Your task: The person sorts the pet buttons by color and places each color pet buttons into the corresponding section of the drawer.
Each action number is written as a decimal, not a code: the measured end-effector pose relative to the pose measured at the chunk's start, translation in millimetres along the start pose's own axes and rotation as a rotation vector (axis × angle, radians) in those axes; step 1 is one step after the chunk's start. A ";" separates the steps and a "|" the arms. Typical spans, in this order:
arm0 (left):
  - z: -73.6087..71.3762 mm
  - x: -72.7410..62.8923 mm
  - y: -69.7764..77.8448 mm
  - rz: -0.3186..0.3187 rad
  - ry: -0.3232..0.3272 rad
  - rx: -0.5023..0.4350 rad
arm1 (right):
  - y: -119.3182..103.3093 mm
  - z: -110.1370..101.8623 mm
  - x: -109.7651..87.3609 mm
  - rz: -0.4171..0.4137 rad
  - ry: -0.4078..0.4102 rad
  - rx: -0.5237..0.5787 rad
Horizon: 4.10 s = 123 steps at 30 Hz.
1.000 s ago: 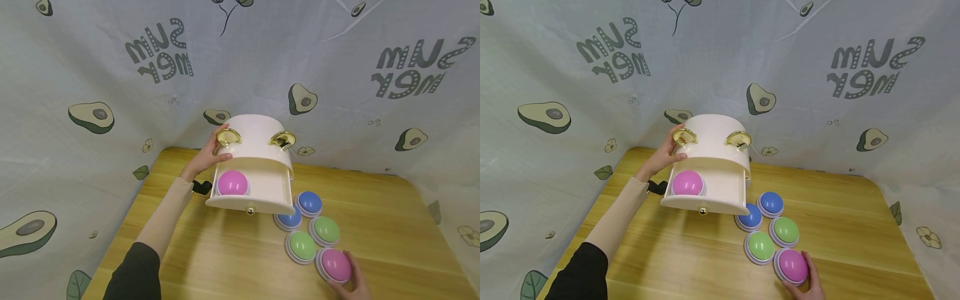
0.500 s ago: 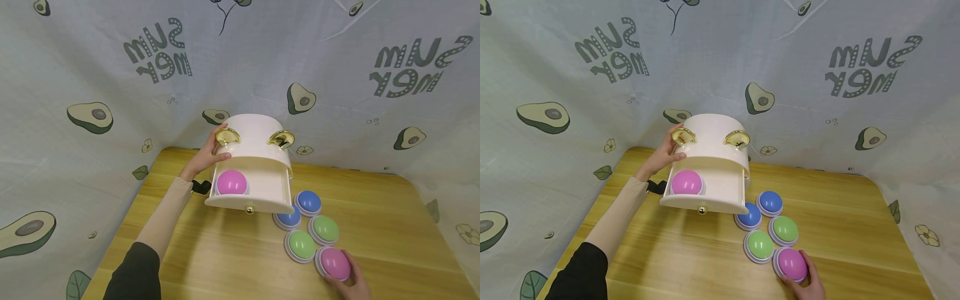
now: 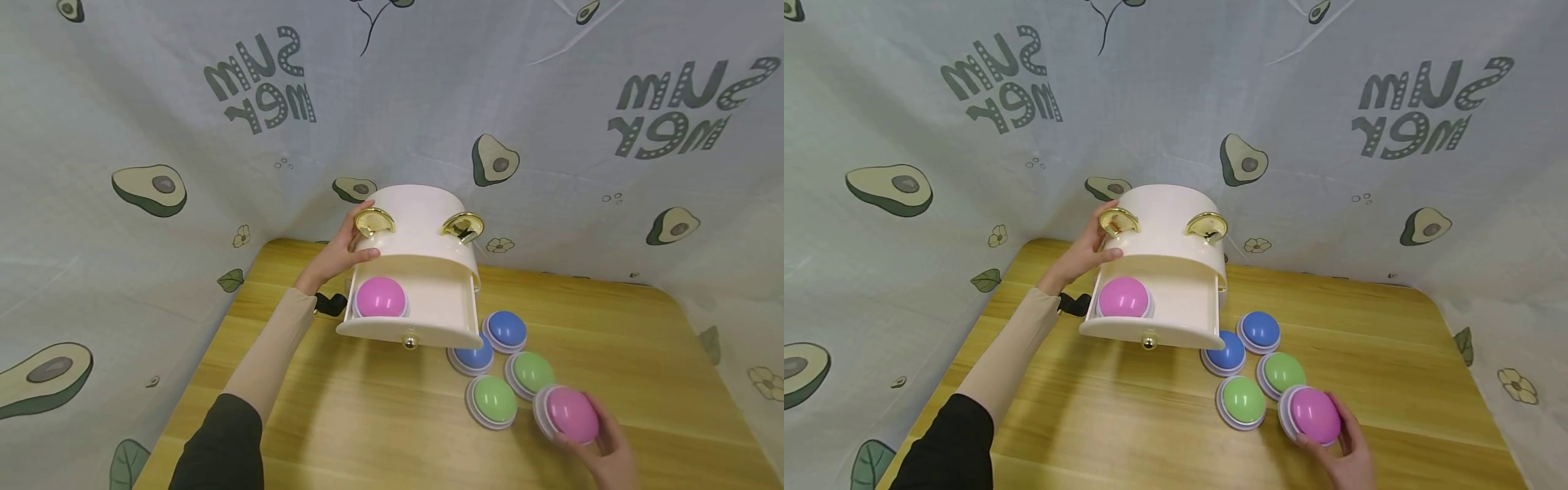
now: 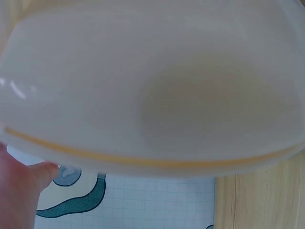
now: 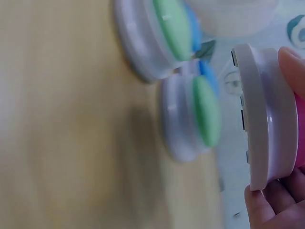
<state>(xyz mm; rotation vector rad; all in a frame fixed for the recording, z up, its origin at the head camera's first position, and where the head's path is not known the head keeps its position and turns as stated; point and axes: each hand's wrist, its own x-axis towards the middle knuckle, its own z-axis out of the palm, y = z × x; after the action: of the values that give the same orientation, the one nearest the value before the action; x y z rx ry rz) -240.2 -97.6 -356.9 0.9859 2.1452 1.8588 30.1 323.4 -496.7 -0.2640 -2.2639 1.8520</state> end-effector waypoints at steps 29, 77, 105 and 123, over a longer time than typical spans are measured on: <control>0.5 -0.9 -0.9 0.003 0.002 -0.012 | -146.7 13.3 63.7 -0.270 -0.100 -0.056; -1.0 3.9 -17.4 0.008 0.007 -0.045 | -197.3 113.4 99.1 -0.440 -0.319 -0.171; 3.5 -0.3 -1.7 0.014 0.016 -0.033 | -178.5 147.5 109.8 -0.423 -0.352 -0.219; 4.1 0.4 -4.7 0.037 0.020 -0.045 | -166.4 148.8 115.4 -0.390 -0.401 -0.094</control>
<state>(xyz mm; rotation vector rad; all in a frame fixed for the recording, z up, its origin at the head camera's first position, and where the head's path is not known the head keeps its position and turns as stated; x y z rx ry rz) -240.3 -94.2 -362.1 1.0091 2.1005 1.9326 -122.5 180.8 -356.9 0.5476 -2.4249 1.7065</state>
